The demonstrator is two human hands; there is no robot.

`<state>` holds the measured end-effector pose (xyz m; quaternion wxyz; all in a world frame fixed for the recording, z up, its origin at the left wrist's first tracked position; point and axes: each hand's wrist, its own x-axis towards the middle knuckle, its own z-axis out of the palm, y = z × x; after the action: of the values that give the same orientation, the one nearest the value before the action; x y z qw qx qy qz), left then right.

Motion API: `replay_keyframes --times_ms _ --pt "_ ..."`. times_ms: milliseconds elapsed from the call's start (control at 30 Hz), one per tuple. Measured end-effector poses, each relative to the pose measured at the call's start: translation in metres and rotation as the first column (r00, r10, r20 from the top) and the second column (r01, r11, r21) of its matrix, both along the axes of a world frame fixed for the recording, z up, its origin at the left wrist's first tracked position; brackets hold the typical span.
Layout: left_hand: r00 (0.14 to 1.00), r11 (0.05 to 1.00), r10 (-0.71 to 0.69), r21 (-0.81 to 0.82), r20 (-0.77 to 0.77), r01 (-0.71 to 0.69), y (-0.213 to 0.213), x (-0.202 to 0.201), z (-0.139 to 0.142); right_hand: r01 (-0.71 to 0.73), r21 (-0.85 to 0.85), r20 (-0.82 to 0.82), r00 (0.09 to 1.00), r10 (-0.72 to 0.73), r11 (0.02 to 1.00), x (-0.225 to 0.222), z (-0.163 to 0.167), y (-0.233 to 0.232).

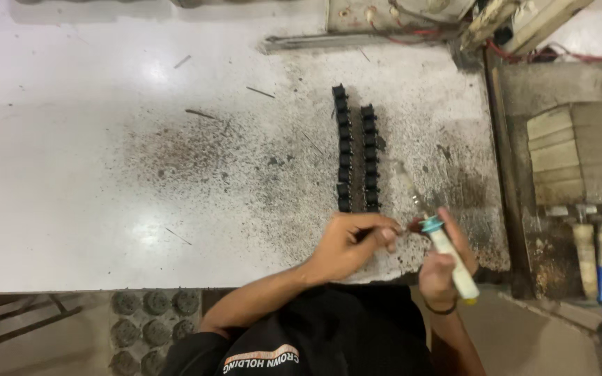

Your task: The person arranges small black plastic components into rows on a workbench and uses a heated soldering-iron-like tool to press and melt the pins of each component, joining them into assembled strips. They handle loose parts one at a time, align them, and work along the rows with the hot tool.

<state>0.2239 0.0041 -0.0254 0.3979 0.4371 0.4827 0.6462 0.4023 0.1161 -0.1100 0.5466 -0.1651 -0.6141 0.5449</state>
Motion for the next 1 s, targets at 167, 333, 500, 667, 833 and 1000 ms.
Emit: replay_keyframes --times_ms 167,333,500,667,833,1000 --pt "0.468 0.879 0.477 0.419 -0.744 -0.23 -0.014 -0.054 0.012 -0.001 -0.332 0.067 0.997 0.025 0.943 0.056 0.02 -0.004" --pt "0.482 0.966 0.221 0.12 -0.848 -0.231 0.013 -0.049 -0.034 0.133 -0.201 0.394 0.918 -0.044 0.971 0.071 0.019 -0.028" --pt "0.535 0.985 0.132 0.052 -0.835 -0.163 0.013 -0.041 -0.063 0.185 -0.232 0.42 0.905 -0.073 0.955 0.063 0.028 -0.031" --pt "0.538 0.987 0.125 0.051 -0.834 -0.151 0.011 -0.037 -0.072 0.194 -0.231 0.514 0.856 -0.05 0.953 0.056 0.038 -0.026" --pt "0.561 0.991 0.1 0.031 -0.822 -0.131 0.012 -0.034 -0.075 0.18 -0.217 0.576 0.817 -0.023 0.96 0.046 0.045 -0.025" --pt "0.558 0.99 0.11 0.039 -0.823 -0.138 0.014 -0.031 -0.072 0.141 -0.111 0.631 0.775 -0.04 0.984 0.04 0.054 -0.023"
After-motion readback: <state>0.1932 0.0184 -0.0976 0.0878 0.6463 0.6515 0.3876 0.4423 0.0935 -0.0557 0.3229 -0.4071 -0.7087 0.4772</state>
